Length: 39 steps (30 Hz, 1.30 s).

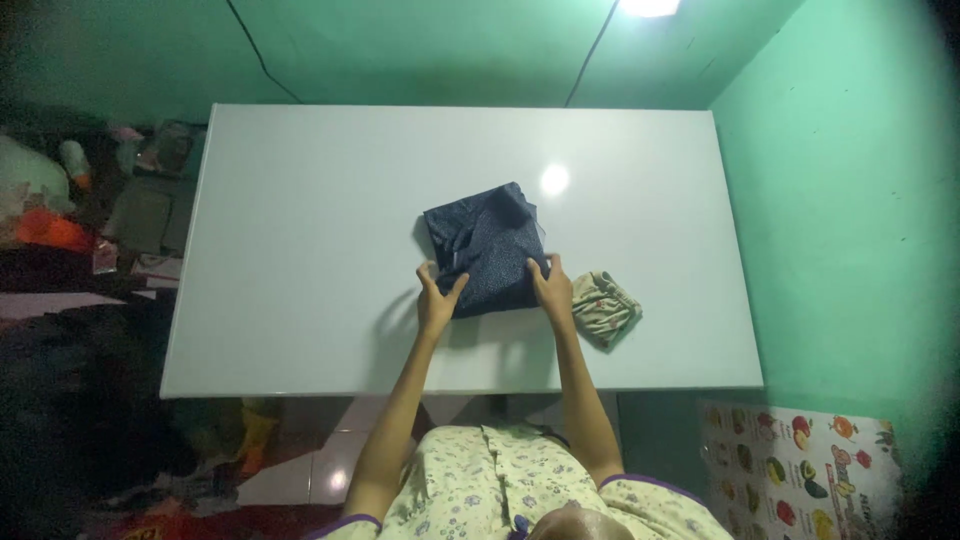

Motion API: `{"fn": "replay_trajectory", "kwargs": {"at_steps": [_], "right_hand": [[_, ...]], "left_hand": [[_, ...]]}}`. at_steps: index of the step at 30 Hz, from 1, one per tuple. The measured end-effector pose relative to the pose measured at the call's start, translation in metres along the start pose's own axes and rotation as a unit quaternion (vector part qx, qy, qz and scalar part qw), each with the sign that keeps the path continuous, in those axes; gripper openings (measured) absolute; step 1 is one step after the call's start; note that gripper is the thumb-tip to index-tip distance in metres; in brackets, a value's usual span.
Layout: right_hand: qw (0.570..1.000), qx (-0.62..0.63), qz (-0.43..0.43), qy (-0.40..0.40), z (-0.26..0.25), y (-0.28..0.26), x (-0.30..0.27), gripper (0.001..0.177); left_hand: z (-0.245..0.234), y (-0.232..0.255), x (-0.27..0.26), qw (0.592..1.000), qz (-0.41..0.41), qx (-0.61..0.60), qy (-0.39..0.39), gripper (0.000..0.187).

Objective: Folding various items of clothing including a shirt and shorts on a white table.

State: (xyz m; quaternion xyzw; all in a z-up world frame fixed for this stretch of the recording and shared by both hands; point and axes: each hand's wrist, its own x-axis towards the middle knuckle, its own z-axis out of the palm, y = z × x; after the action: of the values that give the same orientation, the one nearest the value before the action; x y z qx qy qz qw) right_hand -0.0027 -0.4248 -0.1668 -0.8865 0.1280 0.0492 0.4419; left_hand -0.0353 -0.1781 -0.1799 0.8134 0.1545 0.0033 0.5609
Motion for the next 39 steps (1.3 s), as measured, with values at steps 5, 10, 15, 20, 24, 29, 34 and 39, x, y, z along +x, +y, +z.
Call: {"fn": "replay_trajectory", "kwargs": {"at_steps": [5, 10, 15, 20, 24, 29, 34, 39], "right_hand": [[0.993, -0.071, -0.034, 0.087, -0.002, -0.071, 0.013, 0.069], [0.978, -0.109, -0.109, 0.143, 0.011, -0.066, 0.037, 0.059], [0.971, 0.051, -0.192, 0.134, -0.001, -0.09, 0.052, 0.046], [0.977, -0.121, -0.116, 0.129, 0.041, -0.047, 0.105, 0.047], [0.957, -0.098, -0.15, 0.229, 0.03, -0.065, 0.088, 0.045], [0.957, -0.179, -0.091, 0.211, 0.025, -0.068, 0.086, 0.049], [0.98, -0.13, -0.097, 0.114, 0.004, -0.029, 0.084, 0.052], [0.969, -0.192, -0.126, 0.089, -0.074, 0.034, 0.04, 0.068]], "left_hand": [[0.019, 0.01, 0.042, 0.978, 0.141, 0.122, 0.094, 0.089], [0.021, 0.032, 0.035, 0.979, 0.106, 0.126, 0.121, 0.059], [0.014, 0.04, 0.05, 0.983, 0.041, 0.129, 0.124, 0.055], [0.025, 0.007, 0.089, 0.939, 0.102, 0.282, 0.17, 0.047], [0.031, 0.03, 0.068, 0.902, 0.193, 0.243, 0.299, 0.058], [0.048, 0.016, 0.067, 0.907, 0.07, 0.354, 0.216, 0.057], [0.058, -0.024, 0.072, 0.951, 0.104, 0.261, 0.128, 0.066], [0.052, -0.031, 0.066, 0.988, 0.072, 0.067, 0.122, 0.075]]}}
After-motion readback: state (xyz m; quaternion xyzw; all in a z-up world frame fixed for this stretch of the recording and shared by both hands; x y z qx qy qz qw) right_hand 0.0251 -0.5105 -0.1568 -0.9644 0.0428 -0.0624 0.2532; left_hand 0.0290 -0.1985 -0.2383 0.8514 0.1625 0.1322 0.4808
